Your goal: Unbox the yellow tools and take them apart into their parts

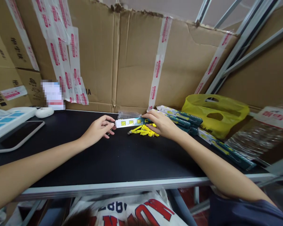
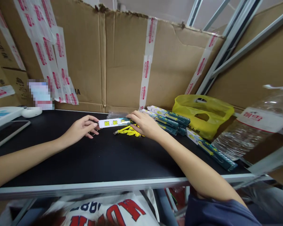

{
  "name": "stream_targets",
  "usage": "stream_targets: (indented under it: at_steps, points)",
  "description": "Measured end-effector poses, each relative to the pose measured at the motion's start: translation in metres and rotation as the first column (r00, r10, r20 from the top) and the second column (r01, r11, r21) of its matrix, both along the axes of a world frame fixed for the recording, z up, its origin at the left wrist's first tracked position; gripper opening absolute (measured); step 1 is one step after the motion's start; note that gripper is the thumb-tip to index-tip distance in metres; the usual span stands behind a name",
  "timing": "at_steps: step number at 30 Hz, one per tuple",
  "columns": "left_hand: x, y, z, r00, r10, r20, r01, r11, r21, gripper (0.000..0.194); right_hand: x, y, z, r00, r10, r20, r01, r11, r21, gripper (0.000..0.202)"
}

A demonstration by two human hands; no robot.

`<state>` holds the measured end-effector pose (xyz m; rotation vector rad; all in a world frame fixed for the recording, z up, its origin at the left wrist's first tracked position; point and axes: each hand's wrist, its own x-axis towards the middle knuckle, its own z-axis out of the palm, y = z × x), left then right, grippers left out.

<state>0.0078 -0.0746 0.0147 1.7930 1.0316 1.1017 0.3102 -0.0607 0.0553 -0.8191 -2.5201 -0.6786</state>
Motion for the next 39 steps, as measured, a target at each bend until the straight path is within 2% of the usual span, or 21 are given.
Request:
stream_targets:
  at_steps: [7, 23, 39]
  points:
    - [-0.0029, 0.0029, 0.0010, 0.999, 0.028, -0.017, -0.028, 0.999, 0.028, 0.033, -0.0022, -0.0019, -0.0021, 0.999, 0.032, -0.022, -0.032, 0.999, -0.001, 0.032]
    - [0.0002, 0.0008, -0.0013, 1.000, 0.012, 0.017, -0.012, 0.999, 0.030, 0.037, -0.0003, -0.0015, 0.0010, 1.000, 0.013, 0.001, -0.013, 0.999, 0.038, 0.033]
    - [0.0039, -0.0039, -0.0029, 0.999, 0.036, 0.008, -0.036, 0.998, 0.053, 0.031, -0.0002, 0.0002, -0.0020, 0.999, 0.028, 0.016, -0.029, 0.998, 0.057, 0.036]
